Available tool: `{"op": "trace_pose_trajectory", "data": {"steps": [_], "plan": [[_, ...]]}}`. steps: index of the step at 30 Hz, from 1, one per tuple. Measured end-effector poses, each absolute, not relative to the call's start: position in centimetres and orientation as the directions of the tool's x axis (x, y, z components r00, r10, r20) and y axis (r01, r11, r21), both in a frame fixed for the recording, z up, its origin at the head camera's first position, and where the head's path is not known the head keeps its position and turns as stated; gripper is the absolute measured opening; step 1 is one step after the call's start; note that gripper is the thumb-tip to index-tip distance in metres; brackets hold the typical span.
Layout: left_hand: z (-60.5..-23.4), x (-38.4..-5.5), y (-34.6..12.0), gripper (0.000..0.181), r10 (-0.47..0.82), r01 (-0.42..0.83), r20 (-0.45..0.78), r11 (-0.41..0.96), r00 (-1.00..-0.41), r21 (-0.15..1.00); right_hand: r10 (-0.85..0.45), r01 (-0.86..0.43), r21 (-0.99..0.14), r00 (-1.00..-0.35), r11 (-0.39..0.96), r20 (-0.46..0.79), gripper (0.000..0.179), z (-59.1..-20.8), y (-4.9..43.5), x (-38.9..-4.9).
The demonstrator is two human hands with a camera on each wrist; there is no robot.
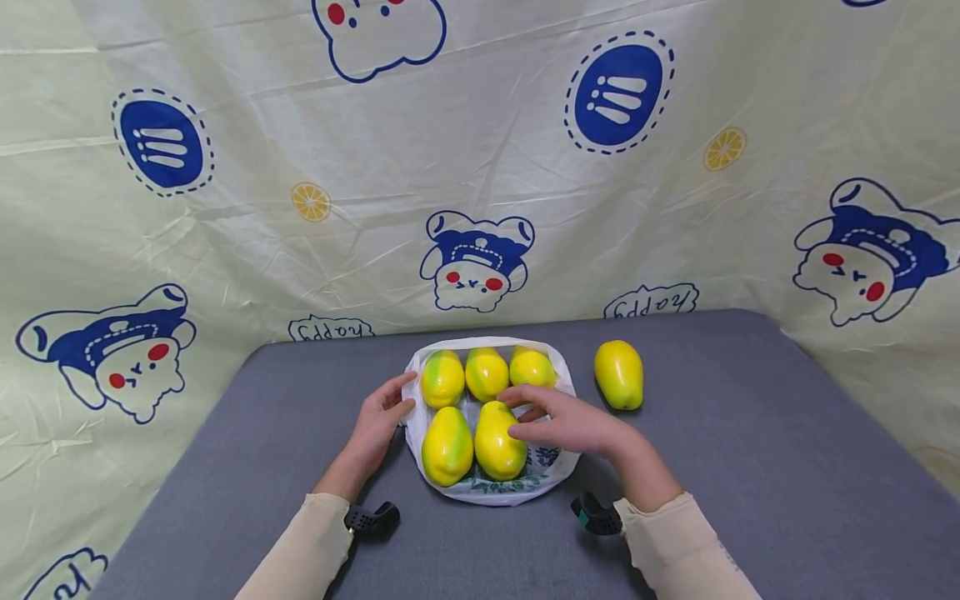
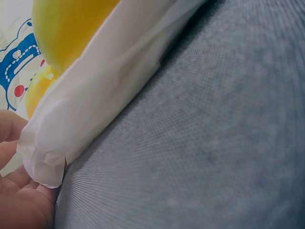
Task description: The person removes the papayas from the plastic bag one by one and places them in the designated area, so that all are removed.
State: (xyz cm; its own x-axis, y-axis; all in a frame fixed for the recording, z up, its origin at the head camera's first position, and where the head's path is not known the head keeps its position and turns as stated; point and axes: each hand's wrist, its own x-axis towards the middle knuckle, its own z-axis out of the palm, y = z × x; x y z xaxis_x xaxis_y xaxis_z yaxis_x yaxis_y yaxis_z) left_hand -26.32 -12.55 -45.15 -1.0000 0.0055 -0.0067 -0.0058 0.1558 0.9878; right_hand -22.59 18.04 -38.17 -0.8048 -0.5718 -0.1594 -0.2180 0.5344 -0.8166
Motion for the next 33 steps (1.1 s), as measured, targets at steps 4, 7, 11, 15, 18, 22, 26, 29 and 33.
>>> {"op": "trace_pose_trajectory", "data": {"steps": [4,7,11,15,18,22,26,29,33], "plan": [[-45.1,-26.3,-12.6,0.046,0.002,-0.008,-0.008,0.160,-1.000,0.987,-0.575,-0.223,-0.806,-0.800,0.548,-0.170,0.058,-38.8,17.6,-22.7],[-45.2,-26.4,-12.6,0.046,0.000,-0.004,-0.004,0.166,-1.000,0.986,-0.599,-0.249,-0.796,-0.782,0.552,-0.171,0.058,-39.2,17.3,-22.7],[-45.3,-26.4,-12.6,0.046,0.004,0.001,0.000,0.169,-1.000,0.986,-0.630,-0.285,-0.790,-0.760,0.544,-0.159,0.057,-39.7,17.0,-22.6],[-45.2,-26.4,-12.6,0.045,0.013,0.005,0.003,0.169,-1.000,0.986,-0.640,-0.301,-0.789,-0.754,0.536,-0.147,0.057,-40.0,16.9,-22.6],[-45.2,-26.4,-12.6,0.045,0.018,0.006,0.003,0.166,-1.000,0.986,-0.647,-0.308,-0.789,-0.749,0.532,-0.144,0.057,-40.2,16.8,-22.7],[-45.2,-26.4,-12.6,0.046,0.015,0.000,-0.002,0.161,-1.000,0.987,-0.664,-0.322,-0.793,-0.736,0.518,-0.135,0.056,-40.3,16.7,-22.8],[-45.1,-26.3,-12.7,0.045,0.009,0.000,-0.002,0.165,-1.000,0.986,-0.674,-0.327,-0.796,-0.727,0.509,-0.131,0.055,-40.4,16.7,-22.9],[-45.1,-26.3,-12.7,0.045,0.007,0.004,0.003,0.170,-1.000,0.985,-0.669,-0.323,-0.795,-0.731,0.513,-0.134,0.055,-40.4,16.8,-23.0],[-45.2,-26.3,-12.6,0.045,0.006,0.007,0.006,0.168,-1.000,0.986,-0.660,-0.317,-0.794,-0.739,0.519,-0.136,0.056,-40.6,17.0,-23.1]]}}
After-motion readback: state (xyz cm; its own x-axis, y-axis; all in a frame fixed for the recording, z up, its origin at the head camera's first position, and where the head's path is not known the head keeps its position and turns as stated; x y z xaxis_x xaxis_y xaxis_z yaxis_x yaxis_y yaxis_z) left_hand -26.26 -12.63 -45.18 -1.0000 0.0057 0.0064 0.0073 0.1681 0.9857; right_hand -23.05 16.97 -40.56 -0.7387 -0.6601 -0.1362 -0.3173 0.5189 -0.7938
